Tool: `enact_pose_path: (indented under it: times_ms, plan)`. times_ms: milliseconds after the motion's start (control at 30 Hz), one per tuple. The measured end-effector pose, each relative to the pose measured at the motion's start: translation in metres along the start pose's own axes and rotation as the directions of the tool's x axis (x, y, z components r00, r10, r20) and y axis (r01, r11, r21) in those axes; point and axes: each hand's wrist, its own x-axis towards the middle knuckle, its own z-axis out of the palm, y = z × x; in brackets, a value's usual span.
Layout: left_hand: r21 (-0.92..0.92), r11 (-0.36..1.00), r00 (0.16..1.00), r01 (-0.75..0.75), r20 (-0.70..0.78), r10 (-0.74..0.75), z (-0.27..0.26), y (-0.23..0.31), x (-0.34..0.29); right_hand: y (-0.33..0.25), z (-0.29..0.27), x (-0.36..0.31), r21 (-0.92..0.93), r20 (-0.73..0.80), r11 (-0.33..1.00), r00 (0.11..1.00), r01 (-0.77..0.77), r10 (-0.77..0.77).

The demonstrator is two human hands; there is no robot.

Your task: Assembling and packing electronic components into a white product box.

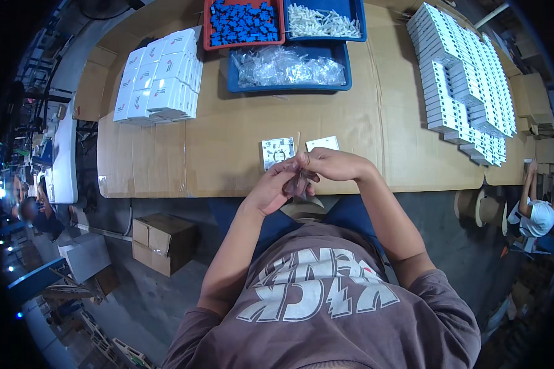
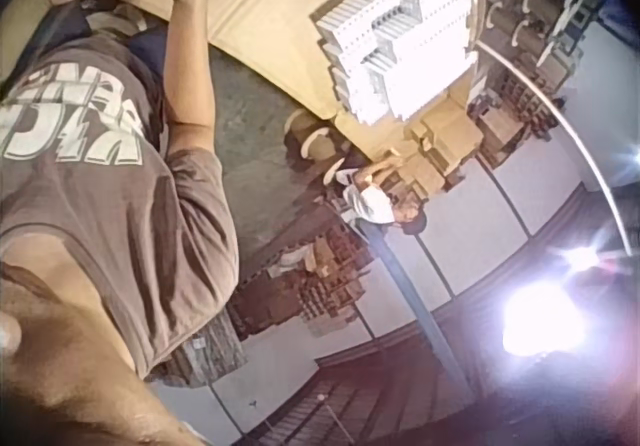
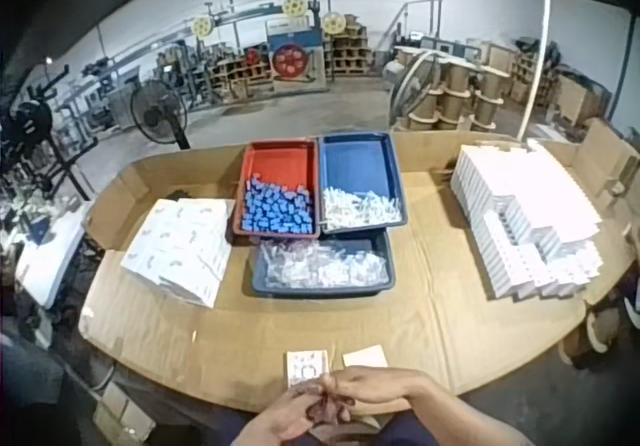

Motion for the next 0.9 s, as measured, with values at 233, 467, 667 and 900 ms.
enact_pose_path:
  times_ms: [233, 467, 667, 900]
  plan:
    - [-0.109, 0.994, 1.0, 0.001, -0.028, -0.004, -0.005, 0.003, 0.01, -0.003, -0.012, 0.006, 0.005, -0.081, 1.0, 0.997, -0.001, 0.001]
    - [-0.043, 0.998, 0.989, 0.047, -0.137, -0.053, -0.017, -0.007, 0.008, 0.008, -0.061, 0.012, -0.005, -0.373, 0.996, 0.924, 0.084, -0.08]
    - [-0.129, 0.986, 0.989, 0.102, -0.095, -0.115, -0.035, -0.028, 0.005, 0.033, -0.169, 0.055, -0.234, -0.787, 0.965, 0.561, 0.115, -0.257]
    - [-0.04, 0.995, 0.989, 0.091, -0.113, -0.095, -0.022, -0.034, 0.007, -0.018, -0.27, 0.123, -0.591, -0.787, 0.795, 0.315, -0.137, -0.531]
